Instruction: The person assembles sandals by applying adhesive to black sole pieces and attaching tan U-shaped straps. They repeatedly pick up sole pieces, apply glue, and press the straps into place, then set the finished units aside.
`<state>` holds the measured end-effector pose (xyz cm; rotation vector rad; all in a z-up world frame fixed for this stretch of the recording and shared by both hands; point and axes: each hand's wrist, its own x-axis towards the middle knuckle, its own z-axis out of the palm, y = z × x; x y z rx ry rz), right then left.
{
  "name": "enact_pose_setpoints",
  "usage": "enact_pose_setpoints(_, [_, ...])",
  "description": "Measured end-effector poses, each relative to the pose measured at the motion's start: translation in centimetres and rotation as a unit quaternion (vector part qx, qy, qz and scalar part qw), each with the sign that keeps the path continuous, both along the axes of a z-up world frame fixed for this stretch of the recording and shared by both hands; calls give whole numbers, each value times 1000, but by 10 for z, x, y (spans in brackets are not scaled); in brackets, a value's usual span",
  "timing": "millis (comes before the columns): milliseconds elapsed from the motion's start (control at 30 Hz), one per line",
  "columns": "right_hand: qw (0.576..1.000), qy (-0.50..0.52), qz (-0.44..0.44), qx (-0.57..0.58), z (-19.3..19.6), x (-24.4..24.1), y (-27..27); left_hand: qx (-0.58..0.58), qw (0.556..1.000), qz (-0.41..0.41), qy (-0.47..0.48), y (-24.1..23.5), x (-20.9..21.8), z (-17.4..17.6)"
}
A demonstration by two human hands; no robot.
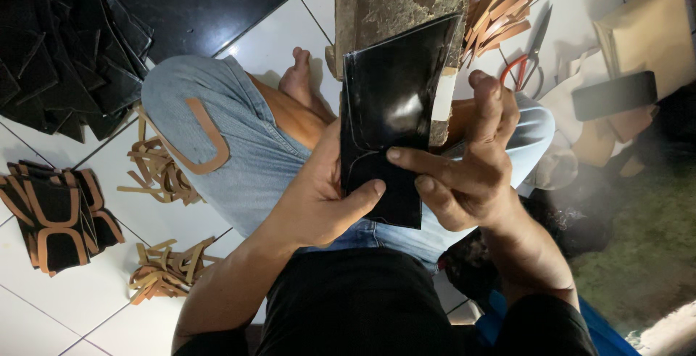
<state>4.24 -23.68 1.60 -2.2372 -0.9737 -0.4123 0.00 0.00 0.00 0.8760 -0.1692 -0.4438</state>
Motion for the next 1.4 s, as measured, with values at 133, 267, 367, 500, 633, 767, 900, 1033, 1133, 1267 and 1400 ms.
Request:
enact_pose_setpoints(133, [992, 94, -5, 78, -2, 2, -9, 6, 1000, 7, -5, 2, 3, -1])
enact_pose_setpoints(267, [998, 66, -4, 18, 0, 3, -13, 0, 1000, 2, 30, 4, 5, 0])
enact_pose_setpoints(367, [999, 51, 0, -10, 2, 2, -11, -28, 999, -9, 19, 2, 5, 1])
enact_pose_setpoints(500, [1000, 26, 5, -13, 2, 5, -7, 10, 1000, -8, -2, 3, 5, 2])
enact_pose_setpoints(633, [999, 41, 4, -22, 7, 4, -11, 10, 1000, 0, 12, 6, 6, 4])
enact_pose_setpoints(767, [1000, 18, 18, -16, 6, 2, -15, 8, 999, 1, 33, 8, 7, 5])
enact_pose_setpoints(900, [1000, -17, 17, -20, 2, -2, -16, 12, 1000, 13, -9, 8, 9, 5])
enact_pose_setpoints(1033, [1000, 9, 22, -19, 0, -10, -18, 23, 999, 24, -15, 10, 9, 7])
enact_pose_setpoints(1133, [999, 23, 14, -25, 0, -15, -21, 25, 999, 33, -10, 11, 11, 10])
enact_pose_setpoints(1267, [999, 12, 17, -45, -1, -22, -28, 94, 992, 54, -66, 12, 16, 11])
enact_pose_setpoints(1400, [997, 1, -8, -83, -6, -34, -31, 108, 987, 78, -90, 10, 19, 7])
